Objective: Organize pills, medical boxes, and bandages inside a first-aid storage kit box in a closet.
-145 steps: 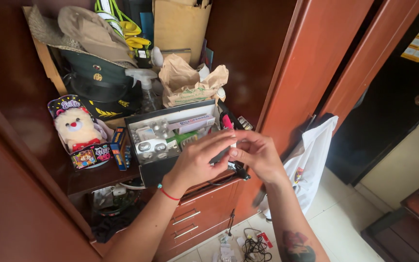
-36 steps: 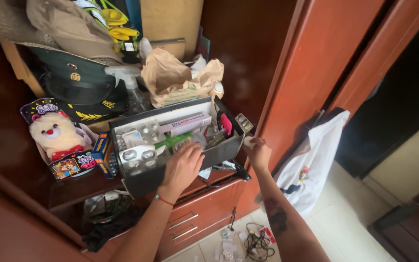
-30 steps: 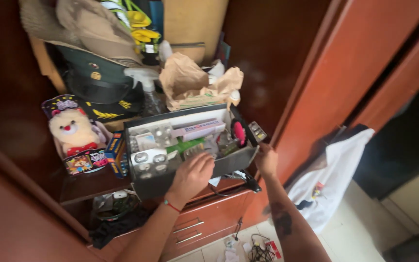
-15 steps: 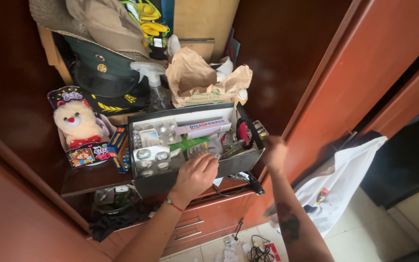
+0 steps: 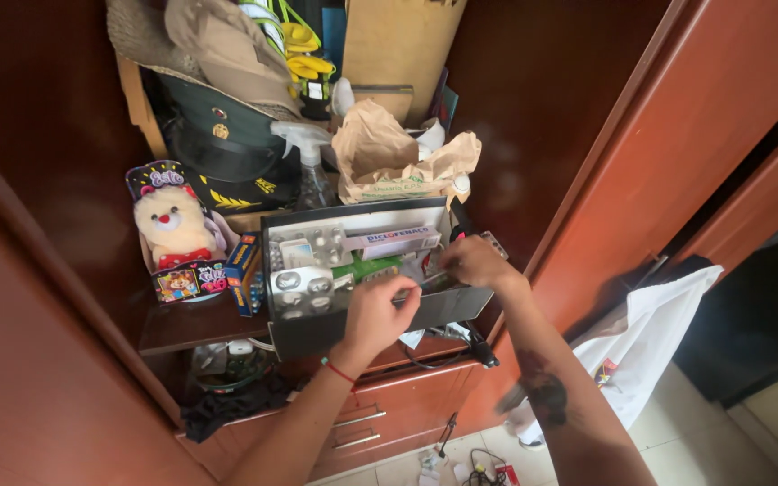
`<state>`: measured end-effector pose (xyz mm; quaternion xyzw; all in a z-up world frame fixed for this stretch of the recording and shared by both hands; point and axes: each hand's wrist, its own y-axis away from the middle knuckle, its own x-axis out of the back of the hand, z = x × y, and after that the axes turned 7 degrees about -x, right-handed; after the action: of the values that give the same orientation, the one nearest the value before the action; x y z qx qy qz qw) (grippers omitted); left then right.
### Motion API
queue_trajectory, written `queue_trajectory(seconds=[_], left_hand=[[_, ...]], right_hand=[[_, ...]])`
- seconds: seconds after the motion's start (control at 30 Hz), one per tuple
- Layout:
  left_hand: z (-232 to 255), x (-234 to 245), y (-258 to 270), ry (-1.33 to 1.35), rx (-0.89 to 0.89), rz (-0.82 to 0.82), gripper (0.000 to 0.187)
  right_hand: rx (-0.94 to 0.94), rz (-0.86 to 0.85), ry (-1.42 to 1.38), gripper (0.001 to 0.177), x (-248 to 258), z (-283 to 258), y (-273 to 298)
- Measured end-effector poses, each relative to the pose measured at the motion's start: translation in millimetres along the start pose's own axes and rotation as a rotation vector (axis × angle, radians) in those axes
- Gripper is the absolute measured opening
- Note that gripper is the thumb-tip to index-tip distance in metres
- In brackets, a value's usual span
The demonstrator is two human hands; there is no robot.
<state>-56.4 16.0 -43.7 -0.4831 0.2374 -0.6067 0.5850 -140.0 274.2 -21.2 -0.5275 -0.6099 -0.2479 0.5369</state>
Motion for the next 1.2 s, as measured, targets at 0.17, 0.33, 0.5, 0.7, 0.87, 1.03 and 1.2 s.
queue_trajectory(seconds=[0.17,0.33,0.5,0.7,0.87,1.03,1.2], left_hand=[[-36,-2,-18,0.394,0.415,-0.077,0.036],[-41,0,-40,0.908,0.856,-0.088,0.064],[-41,-7,-43,1.181,0.771,0.053,0.051],[-47,-7,-38,1.015,0.732,0.137,0.029],[-22,13,-33,0.530,0.398,0.138,0.025],[-4,17,-23,-0.134,-0.314,0.138,0.018],[18,23,-22,-0.363,-0.608,0.137,0.016]], right_hand=[[0.101,0.357,-0.194,0.027,47,-73,40],[0.294,0.835,-0.085,0.033,28,-124,60],[0.354,0.893,0.056,0.033,19,-137,66],[0.211,1.020,0.088,0.028,26,-125,91],[-0.070,1.181,-0.688,0.011,6,-61,89],[-0.175,1.192,-0.653,0.010,11,-98,98],[0.277,0.980,-0.120,0.021,36,-178,98]])
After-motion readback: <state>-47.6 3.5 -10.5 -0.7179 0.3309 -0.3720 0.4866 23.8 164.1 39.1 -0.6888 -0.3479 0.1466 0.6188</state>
